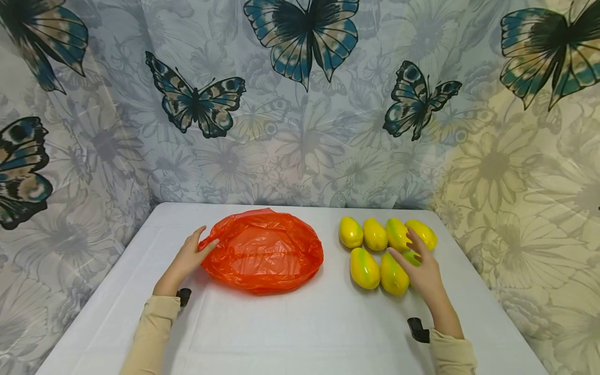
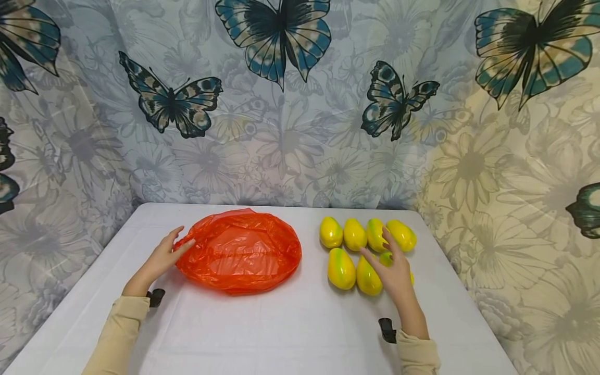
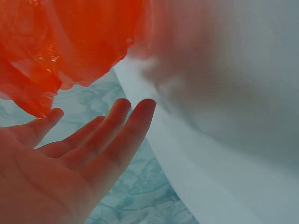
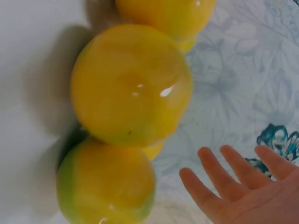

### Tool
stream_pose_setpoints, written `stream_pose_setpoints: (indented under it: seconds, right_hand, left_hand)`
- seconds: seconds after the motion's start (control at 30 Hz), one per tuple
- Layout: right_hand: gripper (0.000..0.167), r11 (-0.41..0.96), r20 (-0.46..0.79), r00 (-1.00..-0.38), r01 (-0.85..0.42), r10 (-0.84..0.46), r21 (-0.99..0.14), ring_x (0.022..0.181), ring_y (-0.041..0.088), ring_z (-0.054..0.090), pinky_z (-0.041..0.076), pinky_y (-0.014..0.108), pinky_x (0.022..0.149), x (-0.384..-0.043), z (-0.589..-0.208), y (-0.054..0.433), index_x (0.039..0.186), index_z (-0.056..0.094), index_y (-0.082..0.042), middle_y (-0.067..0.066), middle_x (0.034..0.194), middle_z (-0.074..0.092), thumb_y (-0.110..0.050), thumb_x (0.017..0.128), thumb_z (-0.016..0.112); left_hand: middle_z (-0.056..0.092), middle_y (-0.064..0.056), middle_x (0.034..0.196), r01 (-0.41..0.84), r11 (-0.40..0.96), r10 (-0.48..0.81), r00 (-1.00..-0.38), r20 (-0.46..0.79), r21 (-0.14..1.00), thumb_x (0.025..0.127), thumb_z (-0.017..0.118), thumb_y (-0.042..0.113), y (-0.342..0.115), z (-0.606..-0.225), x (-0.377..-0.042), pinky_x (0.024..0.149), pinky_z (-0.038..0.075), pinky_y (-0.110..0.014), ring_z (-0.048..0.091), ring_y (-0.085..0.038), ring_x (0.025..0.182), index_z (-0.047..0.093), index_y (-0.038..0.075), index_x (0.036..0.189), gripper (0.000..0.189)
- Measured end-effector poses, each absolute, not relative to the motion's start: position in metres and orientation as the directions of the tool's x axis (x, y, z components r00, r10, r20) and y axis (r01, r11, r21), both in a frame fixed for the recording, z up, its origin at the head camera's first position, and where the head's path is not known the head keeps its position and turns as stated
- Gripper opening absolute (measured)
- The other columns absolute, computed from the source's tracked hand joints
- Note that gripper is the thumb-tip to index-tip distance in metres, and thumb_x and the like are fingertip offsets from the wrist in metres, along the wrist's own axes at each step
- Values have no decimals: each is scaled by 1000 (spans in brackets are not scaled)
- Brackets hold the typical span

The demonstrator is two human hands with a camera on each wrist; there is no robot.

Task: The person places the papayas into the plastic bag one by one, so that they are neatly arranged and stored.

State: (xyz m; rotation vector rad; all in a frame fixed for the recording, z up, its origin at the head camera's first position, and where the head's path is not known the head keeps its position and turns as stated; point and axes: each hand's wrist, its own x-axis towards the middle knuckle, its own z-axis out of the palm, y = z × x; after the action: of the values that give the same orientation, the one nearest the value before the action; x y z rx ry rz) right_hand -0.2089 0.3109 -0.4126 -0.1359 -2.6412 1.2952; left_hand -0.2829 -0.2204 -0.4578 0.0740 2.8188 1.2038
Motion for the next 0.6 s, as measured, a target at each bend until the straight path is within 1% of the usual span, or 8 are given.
stream_pose_setpoints:
  seconds: [0.1, 0.2, 0.3, 0.43, 0.6]
  right_hand:
    - [88, 610, 132, -974, 10, 187, -792, 142, 46, 29, 25, 64, 112, -207, -415, 315, 158, 11, -17, 22, 159, 26, -46, 93, 62]
    - [88, 600, 140, -970, 7, 199, -800, 141, 44, 31, 25, 64, 112, -206, -419, 320, 158, 12, -16, 21, 158, 28, -45, 93, 63]
    - [88, 596, 148, -965, 10, 216, -803, 141, 43, 32, 25, 64, 112, -205, -421, 325, 158, 12, -16, 21, 158, 29, -44, 93, 64]
    - [87, 584, 140, -960, 29, 241, -811, 143, 43, 29, 24, 63, 113, -202, -425, 331, 158, 13, -17, 21, 158, 28, -44, 92, 64]
    - [85, 570, 132, -957, 41, 260, -821, 144, 44, 24, 20, 64, 115, -200, -430, 340, 158, 14, -17, 20, 159, 27, -42, 94, 63]
  left_hand:
    - [14, -36, 155, 5, 686, 72, -996, -61, 727, 101, 47, 46, -222, -461, -284, 114, 21, -67, 21, -53, 142, 7, -2, 155, 82]
    - [14, -36, 155, 0, 681, 74, -995, -69, 732, 101, 47, 46, -223, -463, -284, 115, 20, -67, 20, -53, 142, 7, -2, 155, 83]
    - [15, -37, 155, 6, 677, 79, -995, -64, 736, 100, 47, 48, -224, -465, -284, 114, 21, -67, 21, -53, 141, 8, -3, 155, 84]
    - [17, -38, 154, 9, 674, 77, -995, -59, 738, 100, 47, 50, -224, -466, -284, 114, 22, -67, 22, -53, 141, 9, -3, 154, 85]
    - [21, -38, 153, 11, 672, 70, -996, -48, 740, 101, 48, 45, -224, -467, -284, 114, 25, -65, 25, -53, 140, 9, -5, 154, 82]
